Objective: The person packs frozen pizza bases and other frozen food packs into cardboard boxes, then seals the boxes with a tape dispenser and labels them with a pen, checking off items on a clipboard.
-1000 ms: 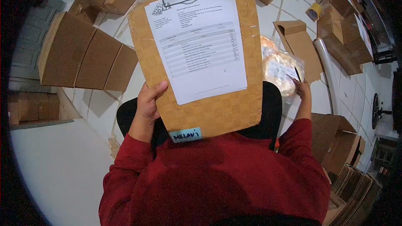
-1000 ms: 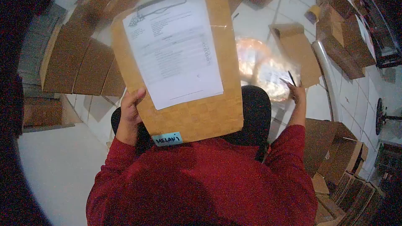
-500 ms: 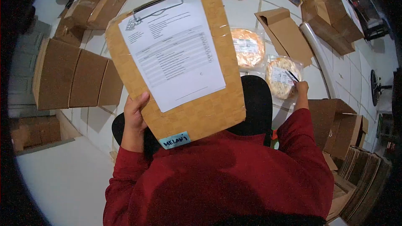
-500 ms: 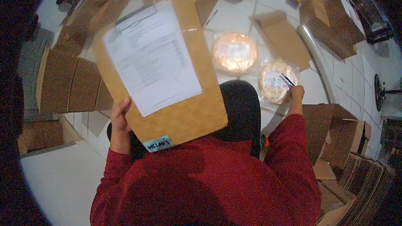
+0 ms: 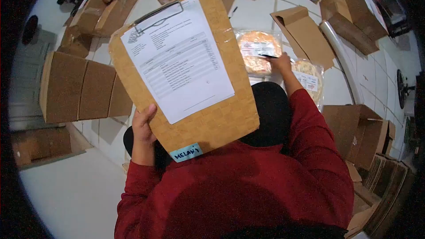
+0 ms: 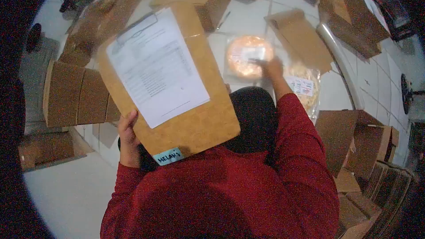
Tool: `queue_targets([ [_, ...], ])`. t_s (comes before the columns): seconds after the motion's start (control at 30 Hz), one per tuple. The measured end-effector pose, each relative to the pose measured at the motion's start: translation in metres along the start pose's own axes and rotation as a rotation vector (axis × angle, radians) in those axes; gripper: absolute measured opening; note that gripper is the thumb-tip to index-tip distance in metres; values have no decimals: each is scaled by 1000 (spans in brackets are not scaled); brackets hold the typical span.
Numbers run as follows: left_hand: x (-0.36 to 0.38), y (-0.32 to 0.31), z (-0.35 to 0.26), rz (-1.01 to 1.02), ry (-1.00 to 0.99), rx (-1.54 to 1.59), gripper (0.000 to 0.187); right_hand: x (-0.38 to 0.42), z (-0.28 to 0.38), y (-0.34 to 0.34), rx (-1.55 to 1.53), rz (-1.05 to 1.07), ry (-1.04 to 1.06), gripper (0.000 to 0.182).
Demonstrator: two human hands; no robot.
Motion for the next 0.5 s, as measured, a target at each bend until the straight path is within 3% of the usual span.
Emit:
queue_targets([
  [0.2,3,-1,-4,-41,38,-2,45,-12,-1,15,-181,166,-114,69],
  [0.3,2,1,-2,-12,40,20,43,-8,3,21,-311,349,-238,60],
  [0.37,1,1,-2,9,40,39,42,-14,-13,14,-639,311,-309,51],
  [0.43,2,-3,-4,32,23,64,41,-18,-23,11,-739,338,-322,44],
  [0.5,3,-4,-5,39,29,62,40,-12,-23,14,-1138,452,-407,43],
])
Point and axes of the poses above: each hand's wrist, its own x-axis away from the middle knuckle, its own y-axis out of the back of the hand, z = x × y, the point moved 2 cm from there along -x, towards the middle knuckle, and after that the axes turned 7 degrees about -x, right-handed, at the moved point
